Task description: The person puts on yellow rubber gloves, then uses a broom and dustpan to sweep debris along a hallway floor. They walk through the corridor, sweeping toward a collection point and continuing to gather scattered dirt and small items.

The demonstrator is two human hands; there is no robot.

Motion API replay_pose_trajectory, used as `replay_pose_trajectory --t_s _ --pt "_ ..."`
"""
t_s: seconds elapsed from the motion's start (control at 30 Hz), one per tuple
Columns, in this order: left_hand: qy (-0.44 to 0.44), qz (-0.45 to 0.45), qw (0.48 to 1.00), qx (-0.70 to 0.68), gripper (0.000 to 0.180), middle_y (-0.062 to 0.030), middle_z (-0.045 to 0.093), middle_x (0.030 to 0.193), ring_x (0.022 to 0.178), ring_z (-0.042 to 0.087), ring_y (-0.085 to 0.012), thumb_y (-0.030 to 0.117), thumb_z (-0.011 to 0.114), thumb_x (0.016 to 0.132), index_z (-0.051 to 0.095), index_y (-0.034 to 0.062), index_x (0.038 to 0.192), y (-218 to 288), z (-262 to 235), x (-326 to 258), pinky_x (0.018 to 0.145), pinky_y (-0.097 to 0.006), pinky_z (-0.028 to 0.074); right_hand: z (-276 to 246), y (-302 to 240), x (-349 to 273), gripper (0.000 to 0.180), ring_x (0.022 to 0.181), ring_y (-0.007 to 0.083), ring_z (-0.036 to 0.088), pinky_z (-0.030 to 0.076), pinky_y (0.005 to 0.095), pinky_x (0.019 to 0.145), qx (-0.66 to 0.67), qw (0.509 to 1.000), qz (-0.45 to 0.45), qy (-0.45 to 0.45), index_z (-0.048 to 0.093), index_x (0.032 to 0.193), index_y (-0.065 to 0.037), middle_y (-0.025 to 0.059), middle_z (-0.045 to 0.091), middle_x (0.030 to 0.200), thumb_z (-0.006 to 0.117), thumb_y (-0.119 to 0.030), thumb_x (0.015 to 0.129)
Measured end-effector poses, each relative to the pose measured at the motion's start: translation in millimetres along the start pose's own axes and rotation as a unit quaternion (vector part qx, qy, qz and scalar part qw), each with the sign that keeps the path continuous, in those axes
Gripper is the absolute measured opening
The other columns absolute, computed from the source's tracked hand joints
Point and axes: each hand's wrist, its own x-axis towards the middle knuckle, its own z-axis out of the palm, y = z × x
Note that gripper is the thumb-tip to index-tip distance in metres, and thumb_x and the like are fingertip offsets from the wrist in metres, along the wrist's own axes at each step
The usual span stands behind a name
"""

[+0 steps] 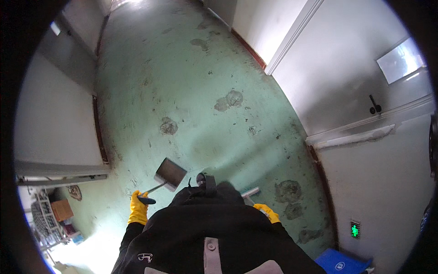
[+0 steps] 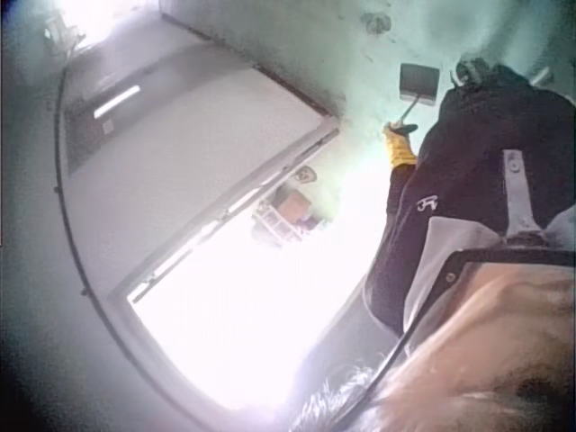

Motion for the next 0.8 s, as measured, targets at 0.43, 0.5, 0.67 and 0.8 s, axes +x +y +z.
replay_pose_trajectory --t_s 0.43,0.5,0.67,0.8 --pt "-0.208 0.22 0.949 0.091 0.04 -0.0173 0.051 0.116 0.109 0.049 -0.0232 0.002 0.056 0.08 0.04 0.0142 0.115 169 268 128 0.075 -0.031 0.049 40 -289 162 0.015 0.069 0.0093 0.047 0.037 0.0203 0.067 0.055 0.973 -0.203 0.098 0.058 0.092 -0.005 -0.0016 0.051 0.076 0.049 -0.011 0.083" --pt "-0.278 0.35 0.871 0.202 0.044 -0.0154 0.049 0.117 0.115 0.047 -0.0243 -0.001 0.056 0.08 0.039 0.014 0.117 194 312 134 0.078 -0.034 0.049 15 -339 253 0.009 0.054 0.0096 0.044 0.032 0.0216 0.051 0.213 0.971 -0.074 0.084 0.054 0.078 -0.009 -0.0011 0.05 0.065 0.052 -0.018 0.078" --pt "-0.232 0.098 0.965 -0.078 0.044 -0.0143 0.05 0.118 0.114 0.049 -0.0248 0.005 0.058 0.08 0.04 0.0146 0.119 251 372 126 0.083 -0.032 0.046 -20 -379 425 0.015 0.033 0.0155 0.037 0.028 0.0258 0.034 0.028 0.978 0.093 -0.183 0.051 0.057 -0.011 0.0025 0.044 0.045 0.058 -0.02 0.066" --pt "-0.24 0.278 0.915 0.167 0.04 -0.0109 0.045 0.124 0.112 0.049 -0.0258 0.008 0.054 0.083 0.04 0.0148 0.119 269 422 147 0.079 -0.031 0.049 -12 -404 484 0.019 0.036 0.016 0.04 0.031 0.0293 0.035 0.192 0.977 0.076 0.052 0.059 0.07 -0.009 0.0039 0.051 0.054 0.057 -0.027 0.074"
